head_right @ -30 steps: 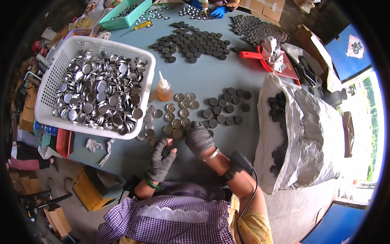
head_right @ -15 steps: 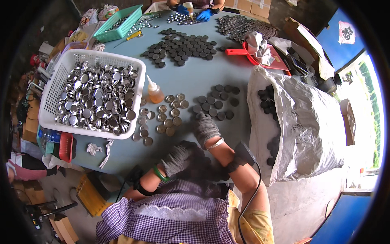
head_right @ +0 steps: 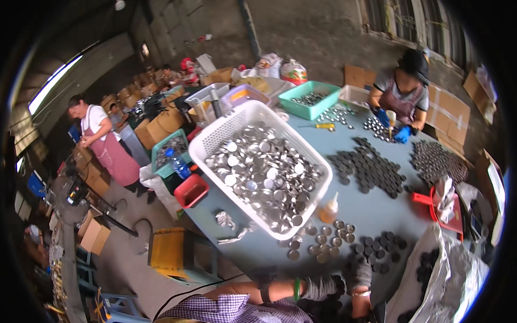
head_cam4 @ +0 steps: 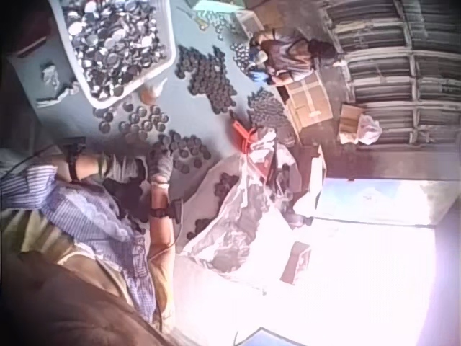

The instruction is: The person is applying glue to small circular metal components and assembling them.

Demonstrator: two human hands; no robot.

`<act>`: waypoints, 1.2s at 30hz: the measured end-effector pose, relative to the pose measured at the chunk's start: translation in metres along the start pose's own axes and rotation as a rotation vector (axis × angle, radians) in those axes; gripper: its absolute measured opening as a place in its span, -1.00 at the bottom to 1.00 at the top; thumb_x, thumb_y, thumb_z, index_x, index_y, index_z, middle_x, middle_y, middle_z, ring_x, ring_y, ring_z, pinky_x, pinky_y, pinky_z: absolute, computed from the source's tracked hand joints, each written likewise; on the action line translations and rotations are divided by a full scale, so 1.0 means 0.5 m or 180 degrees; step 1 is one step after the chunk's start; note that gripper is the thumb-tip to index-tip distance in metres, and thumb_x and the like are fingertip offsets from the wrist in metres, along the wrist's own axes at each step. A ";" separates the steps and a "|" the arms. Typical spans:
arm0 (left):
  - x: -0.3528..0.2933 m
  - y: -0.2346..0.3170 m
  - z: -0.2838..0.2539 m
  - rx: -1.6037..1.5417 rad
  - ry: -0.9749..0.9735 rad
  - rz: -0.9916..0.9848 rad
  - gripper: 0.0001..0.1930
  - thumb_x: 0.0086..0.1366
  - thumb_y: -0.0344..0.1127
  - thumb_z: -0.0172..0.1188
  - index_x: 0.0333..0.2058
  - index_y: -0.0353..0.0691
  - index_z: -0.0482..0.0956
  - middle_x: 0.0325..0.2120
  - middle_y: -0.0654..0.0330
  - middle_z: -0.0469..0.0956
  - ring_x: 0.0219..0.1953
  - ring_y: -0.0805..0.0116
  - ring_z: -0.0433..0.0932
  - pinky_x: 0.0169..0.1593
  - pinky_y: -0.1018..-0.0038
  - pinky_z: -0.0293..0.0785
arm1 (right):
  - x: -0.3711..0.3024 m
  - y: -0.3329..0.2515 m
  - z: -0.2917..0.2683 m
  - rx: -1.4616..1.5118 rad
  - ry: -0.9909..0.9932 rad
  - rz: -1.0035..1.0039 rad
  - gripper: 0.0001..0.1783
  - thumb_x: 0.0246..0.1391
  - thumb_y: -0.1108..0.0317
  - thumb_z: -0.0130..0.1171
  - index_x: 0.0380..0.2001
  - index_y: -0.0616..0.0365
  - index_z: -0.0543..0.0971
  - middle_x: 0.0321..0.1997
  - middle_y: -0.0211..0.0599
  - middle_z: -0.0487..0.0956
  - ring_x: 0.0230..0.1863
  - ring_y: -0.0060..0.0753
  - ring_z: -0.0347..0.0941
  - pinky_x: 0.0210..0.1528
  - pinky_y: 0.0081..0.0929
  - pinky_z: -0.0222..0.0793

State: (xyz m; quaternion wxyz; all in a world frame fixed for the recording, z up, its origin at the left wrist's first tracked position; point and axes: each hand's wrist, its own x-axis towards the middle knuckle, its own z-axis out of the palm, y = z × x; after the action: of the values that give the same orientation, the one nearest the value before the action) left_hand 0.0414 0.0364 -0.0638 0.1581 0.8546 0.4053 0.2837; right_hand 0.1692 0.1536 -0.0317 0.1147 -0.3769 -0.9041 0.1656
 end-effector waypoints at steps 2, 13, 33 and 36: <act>-0.003 0.028 -0.031 -0.0161 0.0234 -0.0120 -0.69 0.05 -0.30 0.18 -0.18 -0.18 0.49 -0.25 0.07 0.47 -0.23 0.02 0.50 -0.18 0.19 0.43 | -0.025 -0.004 -0.021 -0.0076 0.0274 -0.0099 -0.69 -0.15 0.33 0.21 -0.26 0.19 0.54 -0.24 -0.02 0.54 -0.24 0.13 0.46 -0.20 -0.07 0.41; -0.067 0.051 -0.105 -0.1119 0.1718 -0.1355 -0.58 0.10 -0.39 0.30 -0.02 -0.21 0.47 -0.08 0.04 0.44 -0.02 0.02 0.46 0.03 0.25 0.44 | -0.118 -0.085 0.003 0.3306 0.0750 0.0730 -0.88 0.09 0.42 0.17 -0.47 0.13 0.45 -0.57 -0.50 0.40 -0.54 -0.63 0.31 -0.49 -0.59 0.23; -0.071 0.120 -0.174 -0.4973 0.1851 -0.2187 -0.51 0.21 -0.51 0.23 0.13 -0.28 0.38 -0.16 0.28 0.46 -0.15 0.55 0.43 -0.03 0.55 0.43 | -0.173 -0.106 -0.006 0.4689 0.0366 0.0833 -0.83 0.11 0.31 0.24 -0.38 0.13 0.47 -0.51 -0.51 0.43 -0.54 -0.67 0.30 -0.50 -0.67 0.20; -0.082 0.099 -0.181 -0.5079 0.2056 -0.1573 -0.61 0.30 -0.39 0.15 0.08 -0.26 0.38 -0.33 0.30 0.47 -0.26 0.54 0.46 -0.10 0.54 0.43 | -0.140 -0.168 -0.053 0.4253 0.0405 0.0958 -0.73 0.08 0.21 0.26 -0.41 0.14 0.42 -0.54 -0.53 0.38 -0.58 -0.72 0.26 -0.57 -0.71 0.16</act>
State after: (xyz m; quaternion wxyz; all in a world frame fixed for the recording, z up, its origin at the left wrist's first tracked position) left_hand -0.0051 -0.0230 0.0178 0.6401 0.2572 0.2847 0.6657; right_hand 0.1720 0.0533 0.0191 0.3511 -0.3558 -0.5374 0.6792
